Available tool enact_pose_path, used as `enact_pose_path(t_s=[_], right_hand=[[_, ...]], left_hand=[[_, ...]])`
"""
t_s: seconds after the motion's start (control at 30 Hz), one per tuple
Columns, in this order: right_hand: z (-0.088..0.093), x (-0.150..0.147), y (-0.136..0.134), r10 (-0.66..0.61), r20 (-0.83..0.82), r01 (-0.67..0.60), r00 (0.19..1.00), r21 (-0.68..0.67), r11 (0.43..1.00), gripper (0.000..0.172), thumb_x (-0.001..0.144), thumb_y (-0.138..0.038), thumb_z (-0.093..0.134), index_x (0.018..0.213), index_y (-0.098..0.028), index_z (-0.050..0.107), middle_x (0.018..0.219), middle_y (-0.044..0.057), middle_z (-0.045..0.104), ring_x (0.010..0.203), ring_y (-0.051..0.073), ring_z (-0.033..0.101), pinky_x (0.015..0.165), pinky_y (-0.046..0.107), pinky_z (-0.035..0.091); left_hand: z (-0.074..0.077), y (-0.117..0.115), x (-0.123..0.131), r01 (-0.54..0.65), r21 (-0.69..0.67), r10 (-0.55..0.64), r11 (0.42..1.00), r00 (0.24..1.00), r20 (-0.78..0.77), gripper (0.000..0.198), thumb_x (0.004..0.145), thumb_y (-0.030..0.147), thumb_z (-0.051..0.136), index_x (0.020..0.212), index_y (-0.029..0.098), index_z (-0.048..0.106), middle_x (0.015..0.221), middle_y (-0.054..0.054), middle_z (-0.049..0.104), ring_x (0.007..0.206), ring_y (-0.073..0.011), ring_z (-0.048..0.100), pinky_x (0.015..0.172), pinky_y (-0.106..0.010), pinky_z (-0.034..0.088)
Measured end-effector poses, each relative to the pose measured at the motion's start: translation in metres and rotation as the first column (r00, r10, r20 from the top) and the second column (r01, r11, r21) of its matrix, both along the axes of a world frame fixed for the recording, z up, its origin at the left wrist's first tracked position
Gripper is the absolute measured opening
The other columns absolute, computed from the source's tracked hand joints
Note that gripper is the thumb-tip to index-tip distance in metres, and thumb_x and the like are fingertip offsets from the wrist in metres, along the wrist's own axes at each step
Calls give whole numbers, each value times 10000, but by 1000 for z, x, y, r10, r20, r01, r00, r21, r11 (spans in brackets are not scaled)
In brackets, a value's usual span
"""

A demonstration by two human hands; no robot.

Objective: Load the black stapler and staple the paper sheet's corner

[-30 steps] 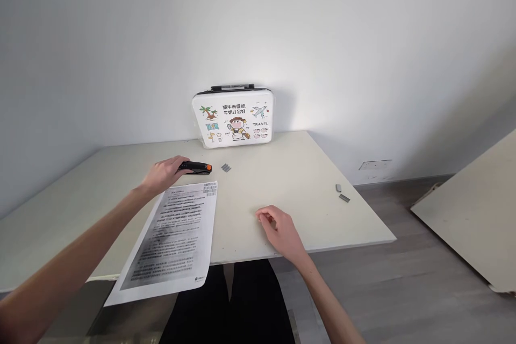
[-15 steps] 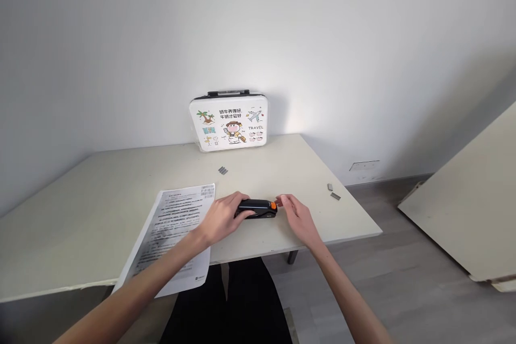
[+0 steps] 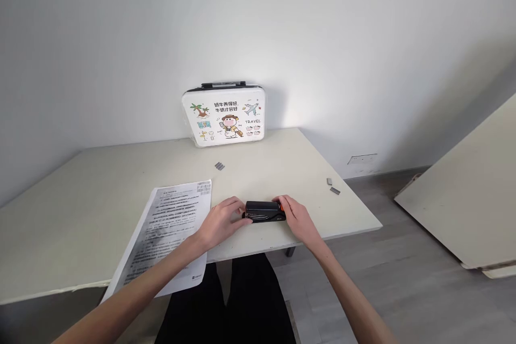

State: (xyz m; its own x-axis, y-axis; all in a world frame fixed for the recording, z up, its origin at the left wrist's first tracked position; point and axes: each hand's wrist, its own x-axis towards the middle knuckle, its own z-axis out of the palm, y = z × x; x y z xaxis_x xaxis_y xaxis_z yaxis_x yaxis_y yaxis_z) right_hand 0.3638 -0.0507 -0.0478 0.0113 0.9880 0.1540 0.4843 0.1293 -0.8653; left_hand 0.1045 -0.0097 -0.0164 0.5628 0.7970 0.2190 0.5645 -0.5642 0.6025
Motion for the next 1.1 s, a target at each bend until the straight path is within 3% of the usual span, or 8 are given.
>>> enact_pose_path(t_s=[0.3, 0.53, 0.7, 0.8, 0.97, 1.1], right_hand=[[-3, -11, -9, -105, 80, 103, 991, 25, 994, 541, 1097, -569, 254, 1182, -260, 689, 1155, 80, 745, 1044, 257, 681, 916, 365, 504], [-5, -12, -10, -118, 99, 116, 988, 23, 993, 546, 1096, -577, 258, 1173, -253, 691, 1179, 92, 740, 1068, 264, 676, 944, 385, 502], [-3, -11, -12, -120, 115, 119, 986, 19, 993, 544, 1098, -573, 256, 1171, -258, 693, 1181, 90, 740, 1066, 264, 678, 939, 391, 511], [-2, -11, -13, -126, 128, 123, 984, 28, 992, 547, 1098, -573, 253, 1157, -260, 698, 1156, 89, 743, 1055, 265, 684, 913, 387, 529], [0, -12, -12, -128, 125, 124, 984, 43, 991, 542, 1100, -562, 250, 1135, -261, 700, 1138, 89, 742, 1047, 264, 683, 916, 390, 535], [0, -11, -10, -117, 103, 113, 988, 42, 993, 539, 1098, -567, 255, 1134, -260, 696, 1125, 96, 740, 1036, 270, 678, 906, 400, 538]], left_hand=[[-3, 3, -3, 9, 87, -4, 996, 999, -54, 212, 983, 431, 683, 939, 225, 658, 1017, -9, 713, 858, -191, 698, 723, -321, 535], [3, 3, -41, 49, 147, -31, 988, 992, -120, 251, 1016, 462, 625, 1017, 217, 681, 1076, -49, 710, 926, -225, 685, 775, -360, 564], [16, 11, -60, 150, 79, -138, 985, 980, -142, 310, 1005, 518, 622, 1143, 247, 679, 1172, -60, 709, 1047, -240, 691, 901, -386, 566], [18, 35, -65, 62, 111, -45, 992, 988, -150, 367, 993, 551, 618, 1190, 245, 665, 1137, -59, 729, 1017, -240, 702, 897, -392, 564], [11, 108, -62, -274, 239, 322, 932, 927, -193, 220, 983, 363, 614, 1141, 220, 669, 1064, -58, 750, 1020, -239, 699, 892, -374, 552], [3, 154, -50, -352, 270, 415, 896, 881, -228, 166, 929, 273, 660, 1082, 216, 689, 1053, -79, 744, 1038, -282, 667, 944, -438, 518]])
